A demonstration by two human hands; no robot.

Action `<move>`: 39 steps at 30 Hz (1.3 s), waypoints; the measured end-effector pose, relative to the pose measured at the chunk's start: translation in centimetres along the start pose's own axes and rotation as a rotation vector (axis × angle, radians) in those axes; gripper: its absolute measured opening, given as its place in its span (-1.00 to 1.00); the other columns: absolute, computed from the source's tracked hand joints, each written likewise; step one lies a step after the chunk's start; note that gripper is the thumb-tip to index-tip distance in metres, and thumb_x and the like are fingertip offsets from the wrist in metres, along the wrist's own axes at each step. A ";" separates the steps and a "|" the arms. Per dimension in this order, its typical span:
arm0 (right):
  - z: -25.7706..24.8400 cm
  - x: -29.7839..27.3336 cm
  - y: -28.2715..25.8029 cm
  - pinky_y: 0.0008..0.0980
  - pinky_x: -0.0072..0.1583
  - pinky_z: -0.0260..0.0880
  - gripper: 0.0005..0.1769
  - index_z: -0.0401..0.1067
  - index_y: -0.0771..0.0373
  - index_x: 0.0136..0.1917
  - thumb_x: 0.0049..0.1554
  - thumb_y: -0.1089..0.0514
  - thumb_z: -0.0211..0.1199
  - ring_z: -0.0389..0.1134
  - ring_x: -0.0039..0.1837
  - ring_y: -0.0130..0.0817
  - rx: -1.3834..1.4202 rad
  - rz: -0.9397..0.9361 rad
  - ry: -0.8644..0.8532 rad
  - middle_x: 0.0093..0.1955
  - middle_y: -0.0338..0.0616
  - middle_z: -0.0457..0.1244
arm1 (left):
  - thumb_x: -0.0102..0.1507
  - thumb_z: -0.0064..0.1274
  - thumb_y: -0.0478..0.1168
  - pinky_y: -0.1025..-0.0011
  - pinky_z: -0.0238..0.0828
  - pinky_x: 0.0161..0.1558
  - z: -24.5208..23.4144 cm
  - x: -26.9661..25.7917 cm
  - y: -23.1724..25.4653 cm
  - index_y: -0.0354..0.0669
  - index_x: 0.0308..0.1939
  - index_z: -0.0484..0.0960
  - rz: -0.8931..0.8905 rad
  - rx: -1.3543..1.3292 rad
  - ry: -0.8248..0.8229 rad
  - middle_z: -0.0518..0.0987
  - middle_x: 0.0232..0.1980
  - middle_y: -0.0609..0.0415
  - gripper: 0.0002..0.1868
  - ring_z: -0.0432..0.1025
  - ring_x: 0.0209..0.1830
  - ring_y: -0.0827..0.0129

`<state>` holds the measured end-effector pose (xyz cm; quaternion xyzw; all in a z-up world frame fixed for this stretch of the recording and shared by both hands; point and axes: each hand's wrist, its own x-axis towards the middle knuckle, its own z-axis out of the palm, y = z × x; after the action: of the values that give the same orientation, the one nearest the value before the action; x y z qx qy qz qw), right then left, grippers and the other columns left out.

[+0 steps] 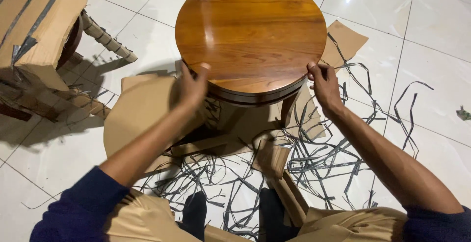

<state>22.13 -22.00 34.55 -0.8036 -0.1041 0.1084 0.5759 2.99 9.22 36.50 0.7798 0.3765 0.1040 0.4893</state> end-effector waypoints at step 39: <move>7.0 -2.8 -2.6 -0.37 0.08 0.55 -0.14 -0.09 0.51 0.39 0.27 -0.20 0.23 0.36 -0.09 -0.32 0.350 0.162 0.024 -0.05 0.01 0.19 | 0.33 0.28 -0.12 0.21 0.32 0.37 -9.7 5.9 0.8 -0.09 0.64 -0.12 0.049 -0.344 -0.227 0.01 0.57 -0.47 0.01 0.22 0.50 -0.02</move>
<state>17.26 -15.71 35.03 -0.6979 -0.0118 0.1614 0.6976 2.27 19.75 40.80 0.7005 0.2767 0.0902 0.6517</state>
